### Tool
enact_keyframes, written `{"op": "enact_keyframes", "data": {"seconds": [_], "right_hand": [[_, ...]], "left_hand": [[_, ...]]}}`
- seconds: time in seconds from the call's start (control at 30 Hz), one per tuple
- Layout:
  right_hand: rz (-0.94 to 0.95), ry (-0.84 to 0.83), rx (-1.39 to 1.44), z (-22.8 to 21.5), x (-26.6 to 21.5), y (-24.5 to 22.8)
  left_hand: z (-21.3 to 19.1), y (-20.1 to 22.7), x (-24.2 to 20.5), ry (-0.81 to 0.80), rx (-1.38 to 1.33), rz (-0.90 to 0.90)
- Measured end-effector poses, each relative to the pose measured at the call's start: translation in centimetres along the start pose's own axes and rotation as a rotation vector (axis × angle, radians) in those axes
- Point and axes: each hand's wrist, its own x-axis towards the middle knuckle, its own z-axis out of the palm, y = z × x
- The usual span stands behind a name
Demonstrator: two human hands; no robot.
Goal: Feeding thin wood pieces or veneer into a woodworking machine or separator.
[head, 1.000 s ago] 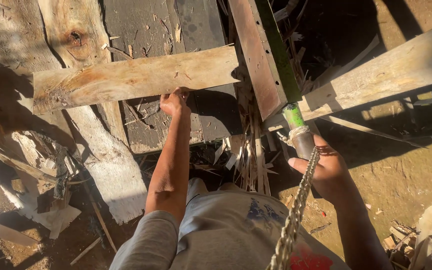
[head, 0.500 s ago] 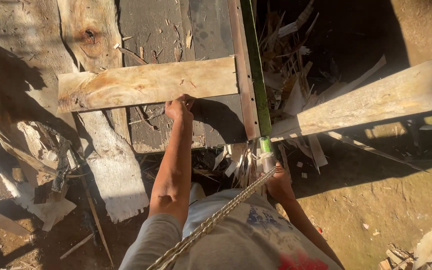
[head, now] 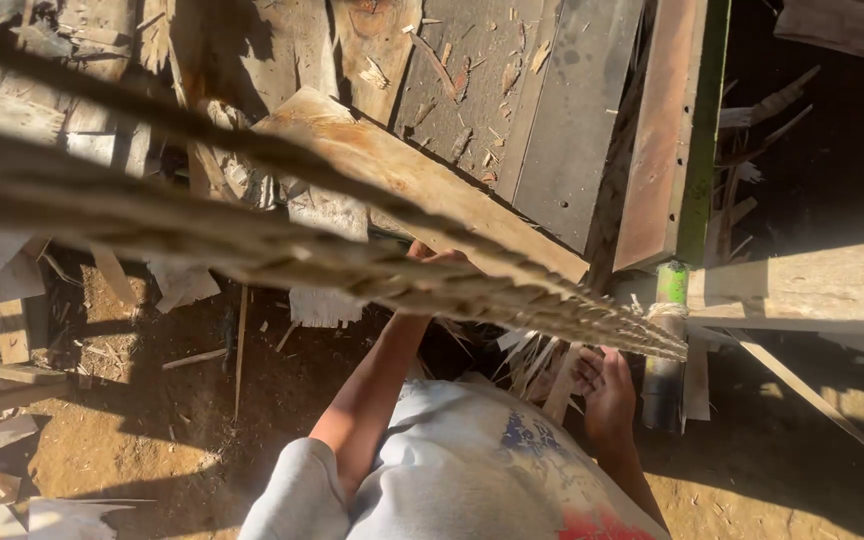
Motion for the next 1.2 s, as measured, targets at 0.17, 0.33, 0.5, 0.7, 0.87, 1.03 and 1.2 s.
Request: {"op": "enact_keyframes", "data": {"seconds": [0.17,0.33,0.5,0.7,0.87,1.03,1.2], "right_hand": [[0.139,0.047,-0.402,4.3,1.8,4.1],[-0.110,0.013,-0.821,4.9,7.5,11.3],[0.176,0.017,-0.130,21.7,7.2,13.6],[0.014,-0.799,-0.579,56.2,-0.5,11.9],[-0.181,-0.820,-0.674,53.0,-0.1,14.7],[-0.094,-0.466,-0.909,36.7,2.5,20.0],[-0.030,-0.132,-0.976,28.5,4.5,22.0]], "left_hand": [[-1.9,-0.4,-5.2,-0.129,-0.002,0.184],[-7.1,0.8,-5.9,-0.236,0.140,0.475],[-12.0,16.1,-11.1,-0.069,0.054,0.360],[-27.2,35.2,-13.1,0.505,-0.297,0.976],[-31.4,24.0,-7.4,0.454,0.127,0.566],[-28.6,13.5,-4.7,0.219,0.455,0.040],[-27.8,9.6,-1.4,0.002,0.504,-0.069]]}}
